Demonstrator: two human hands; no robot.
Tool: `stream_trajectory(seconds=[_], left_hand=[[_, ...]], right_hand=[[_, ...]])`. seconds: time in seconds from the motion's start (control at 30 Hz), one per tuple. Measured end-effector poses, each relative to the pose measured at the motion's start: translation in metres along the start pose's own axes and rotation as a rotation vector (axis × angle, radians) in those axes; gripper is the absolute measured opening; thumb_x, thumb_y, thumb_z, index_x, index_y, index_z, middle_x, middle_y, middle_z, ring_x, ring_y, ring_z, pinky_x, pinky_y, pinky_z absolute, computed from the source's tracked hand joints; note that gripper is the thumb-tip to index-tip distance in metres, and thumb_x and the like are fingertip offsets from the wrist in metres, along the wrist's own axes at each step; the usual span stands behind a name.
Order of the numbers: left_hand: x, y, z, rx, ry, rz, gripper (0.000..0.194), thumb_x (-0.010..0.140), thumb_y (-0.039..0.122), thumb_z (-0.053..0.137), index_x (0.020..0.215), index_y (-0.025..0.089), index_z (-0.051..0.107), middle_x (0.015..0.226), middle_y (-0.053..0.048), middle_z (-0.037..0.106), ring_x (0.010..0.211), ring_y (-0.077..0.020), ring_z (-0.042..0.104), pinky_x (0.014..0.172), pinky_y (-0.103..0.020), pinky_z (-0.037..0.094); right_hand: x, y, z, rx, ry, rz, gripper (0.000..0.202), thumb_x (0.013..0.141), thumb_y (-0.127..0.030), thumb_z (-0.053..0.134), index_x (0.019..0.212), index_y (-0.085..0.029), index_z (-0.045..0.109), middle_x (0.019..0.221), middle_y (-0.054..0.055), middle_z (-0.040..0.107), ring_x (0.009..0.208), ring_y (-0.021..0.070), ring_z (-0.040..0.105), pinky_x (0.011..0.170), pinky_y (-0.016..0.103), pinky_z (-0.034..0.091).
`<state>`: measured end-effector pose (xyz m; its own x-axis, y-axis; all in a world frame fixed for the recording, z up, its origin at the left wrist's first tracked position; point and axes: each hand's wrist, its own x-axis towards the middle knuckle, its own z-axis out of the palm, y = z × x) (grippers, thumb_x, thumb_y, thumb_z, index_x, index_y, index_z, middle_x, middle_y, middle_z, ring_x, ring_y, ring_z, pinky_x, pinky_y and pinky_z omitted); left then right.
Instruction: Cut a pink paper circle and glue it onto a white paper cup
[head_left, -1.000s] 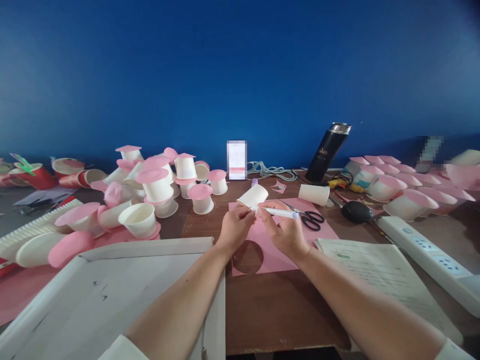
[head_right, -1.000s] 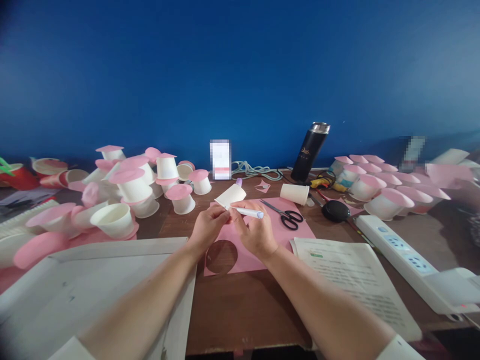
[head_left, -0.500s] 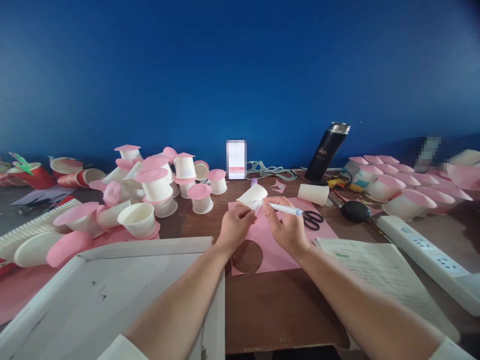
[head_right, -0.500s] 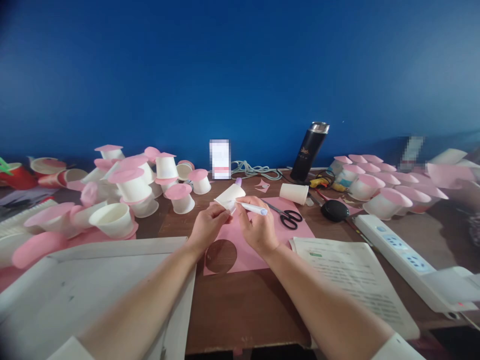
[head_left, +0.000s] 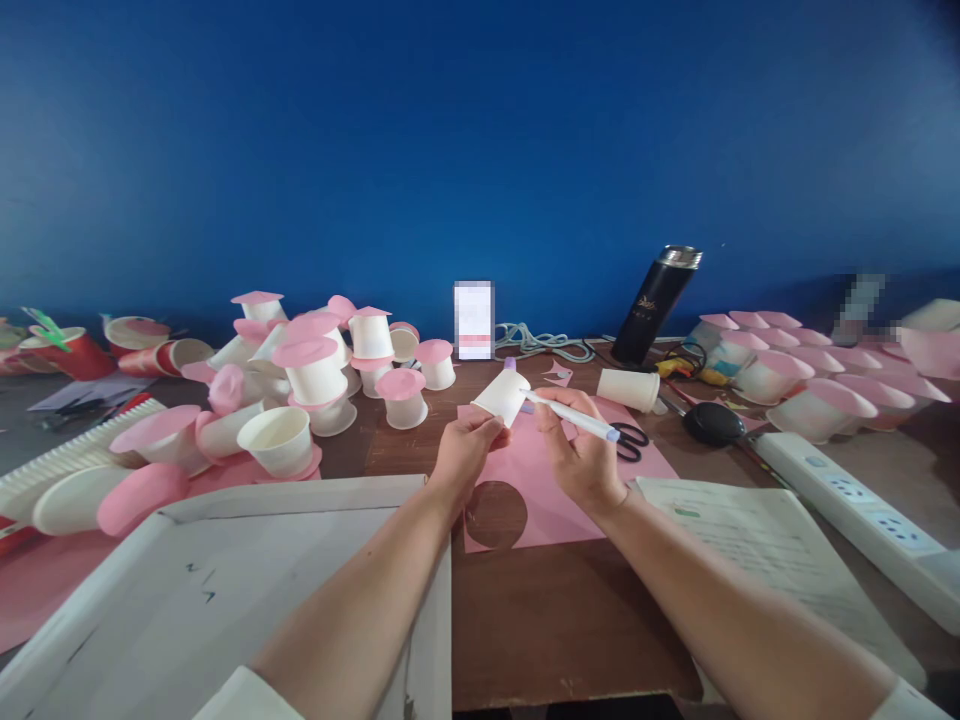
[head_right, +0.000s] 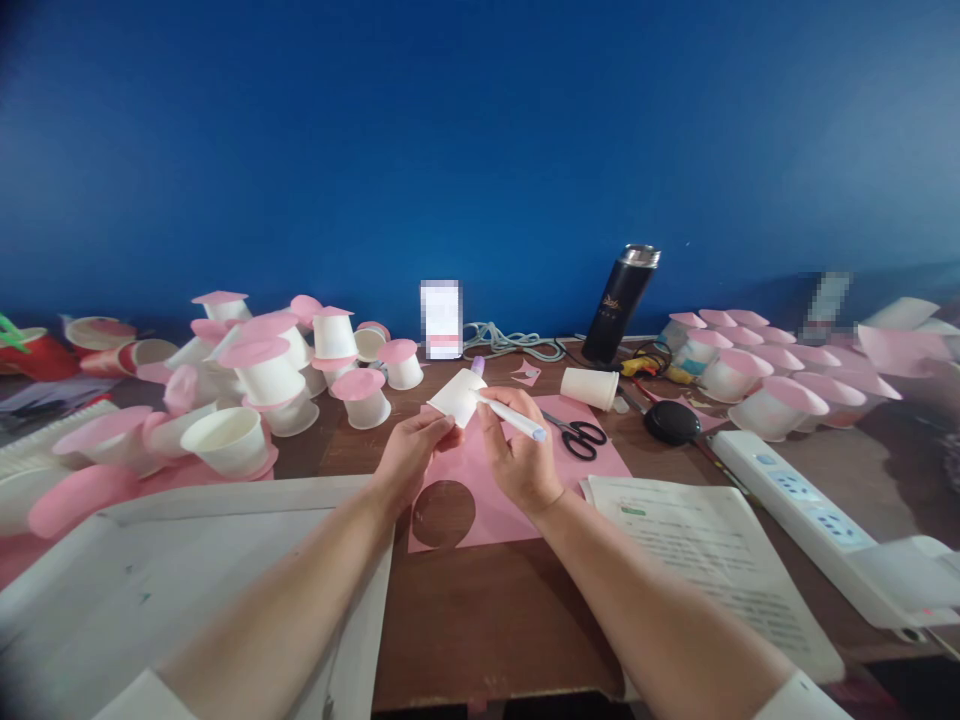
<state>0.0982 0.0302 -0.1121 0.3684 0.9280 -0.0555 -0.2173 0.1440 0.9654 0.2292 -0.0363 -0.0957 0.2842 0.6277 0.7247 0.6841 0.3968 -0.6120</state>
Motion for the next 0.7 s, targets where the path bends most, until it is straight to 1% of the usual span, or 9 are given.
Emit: stream_trajectory(seconds=[0.13,0.23,0.4,0.53,0.6,0.7], left_hand=[[-0.0008,0.0003,-0.0007,0.030,-0.023,0.019,0.020,0.068,0.032,0.069,0.061,0.014,0.065,0.066,-0.002,0.061,0.067,-0.0126,0.058,0.075,-0.029,0.050],[-0.0015,0.0018,0.0001,0.049,-0.033,0.026,0.021,0.068,0.033,0.069,0.063,0.013,0.066,0.066,-0.003,0.062,0.067,-0.0128,0.058,0.073,-0.028,0.050],[-0.0012,0.0028,0.0016,0.035,-0.013,0.024,0.017,0.067,0.030,0.068,0.064,0.013,0.067,0.066,-0.003,0.063,0.068,-0.0139,0.061,0.076,-0.030,0.052],[-0.0008,0.0023,0.0005,0.043,-0.031,0.026,0.019,0.068,0.032,0.069,0.064,0.013,0.068,0.066,-0.003,0.063,0.067,-0.0134,0.060,0.074,-0.029,0.051],[-0.0005,0.0014,-0.0001,0.059,-0.036,0.034,0.020,0.068,0.033,0.069,0.064,0.014,0.068,0.066,-0.003,0.063,0.067,-0.0139,0.061,0.073,-0.029,0.051],[0.0001,-0.0007,-0.0004,0.087,-0.031,0.042,0.018,0.068,0.032,0.068,0.064,0.014,0.067,0.068,-0.003,0.064,0.070,-0.0157,0.062,0.075,-0.031,0.052]], right_hand=[[-0.0032,0.0008,0.0031,-0.073,-0.097,-0.072,0.013,0.089,-0.023,0.054,0.099,-0.021,0.061,0.095,0.007,0.068,0.089,0.0221,0.063,0.080,0.038,0.050],[-0.0041,0.0041,0.0053,-0.114,-0.126,-0.117,0.013,0.088,-0.021,0.054,0.098,-0.021,0.062,0.097,0.007,0.069,0.091,0.0230,0.063,0.082,0.039,0.049],[-0.0023,0.0080,0.0056,-0.141,-0.097,-0.084,0.015,0.089,-0.021,0.053,0.100,-0.020,0.062,0.100,0.008,0.069,0.091,0.0232,0.064,0.082,0.039,0.049],[-0.0025,0.0051,0.0048,-0.134,-0.140,-0.143,0.013,0.089,-0.021,0.053,0.098,-0.020,0.062,0.097,0.008,0.070,0.090,0.0226,0.064,0.081,0.038,0.049],[-0.0026,0.0050,0.0047,-0.146,-0.133,-0.154,0.014,0.089,-0.021,0.053,0.099,-0.021,0.062,0.098,0.008,0.070,0.091,0.0226,0.064,0.082,0.038,0.049],[-0.0021,0.0075,0.0044,-0.158,-0.098,-0.112,0.014,0.090,-0.022,0.052,0.100,-0.021,0.062,0.099,0.008,0.069,0.092,0.0229,0.063,0.082,0.039,0.049]])
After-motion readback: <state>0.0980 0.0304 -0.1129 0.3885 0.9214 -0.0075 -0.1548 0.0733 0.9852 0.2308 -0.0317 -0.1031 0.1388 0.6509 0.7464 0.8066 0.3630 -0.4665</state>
